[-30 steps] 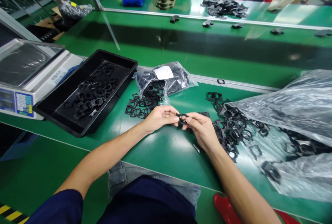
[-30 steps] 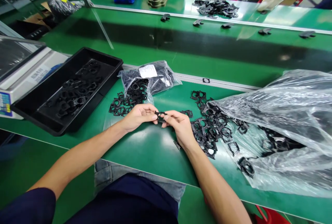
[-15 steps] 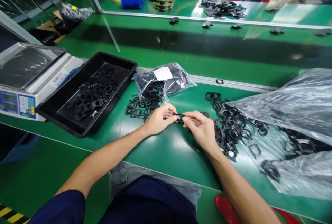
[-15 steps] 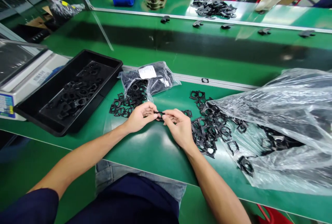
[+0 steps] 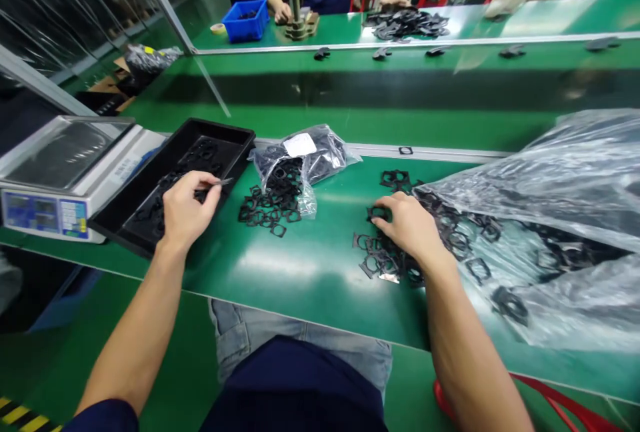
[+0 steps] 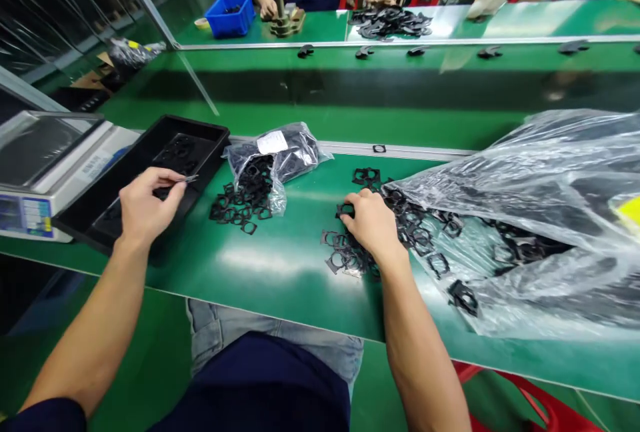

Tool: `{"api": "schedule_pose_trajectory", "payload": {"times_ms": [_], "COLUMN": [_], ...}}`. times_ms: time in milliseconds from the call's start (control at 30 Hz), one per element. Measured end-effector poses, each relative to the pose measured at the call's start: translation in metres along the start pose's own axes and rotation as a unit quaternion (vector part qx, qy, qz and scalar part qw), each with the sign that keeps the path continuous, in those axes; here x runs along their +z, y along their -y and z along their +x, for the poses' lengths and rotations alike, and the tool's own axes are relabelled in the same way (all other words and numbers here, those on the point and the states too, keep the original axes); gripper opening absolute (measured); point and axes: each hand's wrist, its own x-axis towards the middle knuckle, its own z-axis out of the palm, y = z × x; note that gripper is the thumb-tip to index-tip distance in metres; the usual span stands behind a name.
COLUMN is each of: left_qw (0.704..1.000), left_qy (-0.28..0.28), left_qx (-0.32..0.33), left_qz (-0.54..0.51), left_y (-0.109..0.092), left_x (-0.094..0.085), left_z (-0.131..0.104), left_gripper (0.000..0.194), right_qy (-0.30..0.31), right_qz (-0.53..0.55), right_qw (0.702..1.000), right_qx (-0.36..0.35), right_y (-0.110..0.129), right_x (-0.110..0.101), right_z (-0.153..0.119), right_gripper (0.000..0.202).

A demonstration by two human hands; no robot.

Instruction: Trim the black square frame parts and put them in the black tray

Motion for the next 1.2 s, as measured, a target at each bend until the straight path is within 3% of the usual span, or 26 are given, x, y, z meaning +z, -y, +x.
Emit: {"api": "schedule_pose_trajectory", "payload": {"times_ms": [100, 167, 267, 367, 467, 633, 800, 967, 1067, 1200], "left_qw": [0.992, 0.985, 0.984, 0.964, 0.926, 0.902, 0.913, 0.914, 0.903, 0.908], "left_qy": [0.033, 0.028, 0.017, 0.143, 0.251, 0.303, 0.304, 0.321, 0.348, 0.355], "left_qx": [0.002, 0.03, 0.108, 0.21, 0.266, 0.265, 0.244, 0.229, 0.228, 0.219], "left_qz": [0.122, 0.165, 0.141, 0.081, 0.098, 0.156, 0.12, 0.098, 0.102, 0.041], "left_y": [0.039, 0.046, 0.028, -0.006, -0.032, -0.048, -0.047, -0.041, -0.041, -0.051], "left_x": [-0.028, -0.035, -0.025, 0.004, 0.034, 0.055, 0.051, 0.05, 0.05, 0.047], "left_z": [0.001, -0.003, -0.017, -0.034, -0.045, -0.047, -0.046, -0.041, -0.035, -0.033], "left_gripper": [0.013, 0.016, 0.014, 0.014, 0.014, 0.017, 0.01, 0.017, 0.003, 0.009], "right_qy": [0.009, 0.004, -0.021, -0.018, 0.005, 0.026, 0.054, 0.098, 0.097, 0.083], "right_qz": [-0.023, -0.026, -0.034, -0.037, -0.042, -0.023, -0.004, -0.012, -0.028, -0.045], "right_qw": [1.0, 0.999, 0.999, 0.999, 0.999, 0.999, 0.999, 0.995, 0.995, 0.995], "right_qx": [-0.019, -0.026, -0.018, -0.015, -0.03, -0.024, -0.006, -0.004, -0.018, -0.03], "right_y": [0.007, 0.01, 0.014, 0.019, 0.023, 0.027, 0.025, 0.025, 0.029, 0.032], "right_x": [0.005, 0.006, 0.004, 0.005, 0.008, 0.013, 0.003, -0.006, -0.005, 0.0], "right_z": [0.001, 0.003, 0.004, 0.005, 0.005, 0.006, 0.002, -0.003, -0.005, -0.005], "right_gripper": [0.013, 0.013, 0.025, 0.025, 0.017, 0.01, 0.014, 0.024, 0.027, 0.025]}}
